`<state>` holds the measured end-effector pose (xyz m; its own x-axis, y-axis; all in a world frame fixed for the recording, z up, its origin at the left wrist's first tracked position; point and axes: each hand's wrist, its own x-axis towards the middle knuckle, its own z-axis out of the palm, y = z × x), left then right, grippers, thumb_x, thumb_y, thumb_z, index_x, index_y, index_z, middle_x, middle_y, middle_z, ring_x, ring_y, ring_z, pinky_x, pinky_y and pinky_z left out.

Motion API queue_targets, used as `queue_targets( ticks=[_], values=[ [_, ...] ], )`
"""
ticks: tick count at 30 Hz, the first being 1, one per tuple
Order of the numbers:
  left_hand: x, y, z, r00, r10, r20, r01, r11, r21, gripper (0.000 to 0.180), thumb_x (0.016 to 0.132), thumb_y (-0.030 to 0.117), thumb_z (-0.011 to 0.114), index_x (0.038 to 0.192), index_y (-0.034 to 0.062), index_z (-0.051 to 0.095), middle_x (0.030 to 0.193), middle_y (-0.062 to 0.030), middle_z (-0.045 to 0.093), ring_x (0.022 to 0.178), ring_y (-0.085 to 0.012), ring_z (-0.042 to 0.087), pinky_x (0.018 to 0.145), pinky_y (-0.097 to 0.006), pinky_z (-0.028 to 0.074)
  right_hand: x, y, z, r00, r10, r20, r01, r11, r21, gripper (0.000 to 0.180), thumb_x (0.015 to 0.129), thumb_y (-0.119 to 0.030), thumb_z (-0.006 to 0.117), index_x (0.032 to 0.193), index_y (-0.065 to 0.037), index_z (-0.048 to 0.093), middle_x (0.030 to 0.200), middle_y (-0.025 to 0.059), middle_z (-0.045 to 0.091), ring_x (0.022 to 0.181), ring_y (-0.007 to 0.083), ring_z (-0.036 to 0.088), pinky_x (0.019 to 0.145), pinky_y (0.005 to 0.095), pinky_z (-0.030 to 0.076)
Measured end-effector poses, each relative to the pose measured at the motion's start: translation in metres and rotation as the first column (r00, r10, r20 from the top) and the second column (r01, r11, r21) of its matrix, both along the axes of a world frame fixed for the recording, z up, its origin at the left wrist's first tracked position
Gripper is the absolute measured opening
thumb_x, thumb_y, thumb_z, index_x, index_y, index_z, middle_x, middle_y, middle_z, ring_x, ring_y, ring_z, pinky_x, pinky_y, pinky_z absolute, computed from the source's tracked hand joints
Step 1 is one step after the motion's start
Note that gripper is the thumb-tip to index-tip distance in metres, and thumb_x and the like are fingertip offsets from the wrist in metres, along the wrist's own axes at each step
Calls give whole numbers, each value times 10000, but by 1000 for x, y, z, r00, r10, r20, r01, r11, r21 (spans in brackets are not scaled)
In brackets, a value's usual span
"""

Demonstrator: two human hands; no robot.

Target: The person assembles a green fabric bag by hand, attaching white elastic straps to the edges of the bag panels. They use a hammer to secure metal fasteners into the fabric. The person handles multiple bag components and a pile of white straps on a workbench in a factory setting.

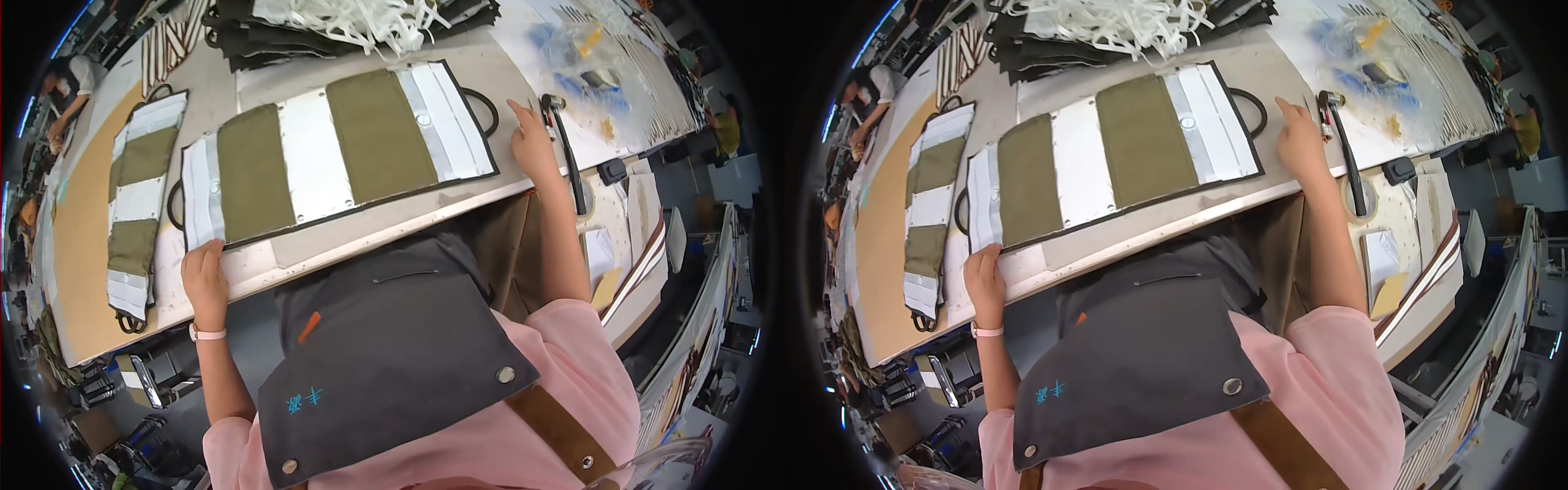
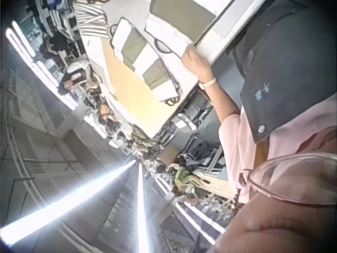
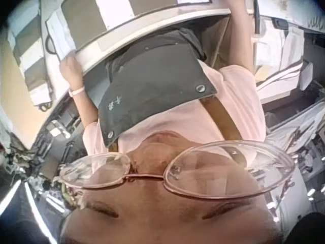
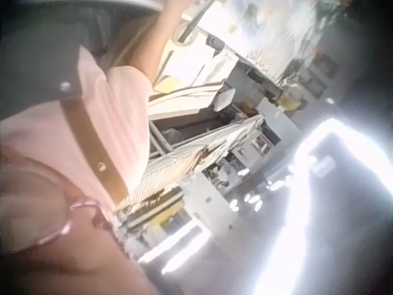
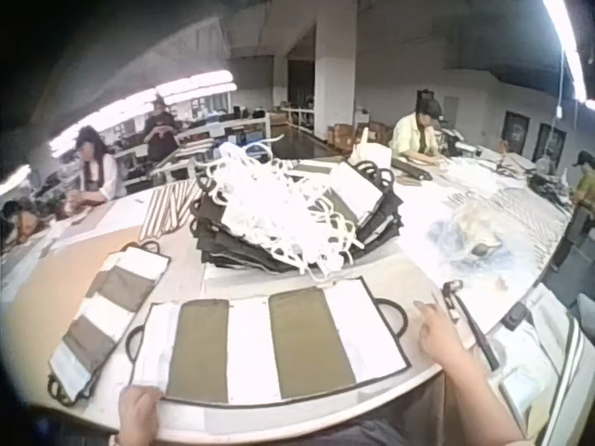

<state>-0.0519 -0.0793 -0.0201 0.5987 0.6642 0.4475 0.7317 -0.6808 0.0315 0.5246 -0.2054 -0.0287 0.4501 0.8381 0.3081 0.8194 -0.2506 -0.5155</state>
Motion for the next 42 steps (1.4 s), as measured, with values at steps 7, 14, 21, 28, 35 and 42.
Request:
queue_targets(
  ticks=[7,14,21,28,35,42],
  values=[
    [15,-12,-21,976,192,102,-184,979,-88,266,878,-70,531,1077,14,687,1073,-163,697,1022,-353,639,913,-434,493,-116,-13,17,897,340,283,-408,884,230,218,821,-26,687,1037,-48,674,1017,107,635,1026,316,589,912,428,473],
    [22,-14,-22,945,265,190,-228,953,-197,260,858,-58,558,1081,1,677,1079,-158,684,1016,-347,631,910,-429,489,-156,-5,-2,813,540,218,-575,806,143,243,778,-37,745,1012,-25,679,983,92,626,1010,288,603,889,406,485],
    [50,-27,-14,957,255,137,-250,967,-51,289,850,12,657,1136,46,683,1150,-140,650,1084,-324,589,947,-430,453,-155,-1,-1,753,579,313,-617,786,30,218,778,-23,707,993,-10,676,976,92,621,978,284,595,867,397,493],
    [177,-64,2,901,-191,390,320,899,-299,325,825,-48,701,1140,19,656,1088,-138,638,957,-295,619,860,-379,500,-173,-3,-1,848,500,177,-522,845,113,218,774,-28,667,992,-25,670,976,84,594,992,274,563,870,385,478],
    [199,-51,-7,864,-102,493,401,732,-551,387,793,-121,576,1164,-12,590,1072,-141,630,983,-274,619,894,-362,499,-170,4,0,758,558,339,-601,798,31,241,747,-71,656,984,-29,654,944,71,570,930,259,541,830,369,473],
    [207,-51,-5,880,-107,462,370,763,-530,342,776,-62,625,1109,14,617,1032,-130,621,959,-295,605,872,-388,484,-174,12,10,648,628,431,-651,750,-114,228,731,-88,640,950,-24,639,865,70,546,826,242,545,755,348,477]
  ],
)
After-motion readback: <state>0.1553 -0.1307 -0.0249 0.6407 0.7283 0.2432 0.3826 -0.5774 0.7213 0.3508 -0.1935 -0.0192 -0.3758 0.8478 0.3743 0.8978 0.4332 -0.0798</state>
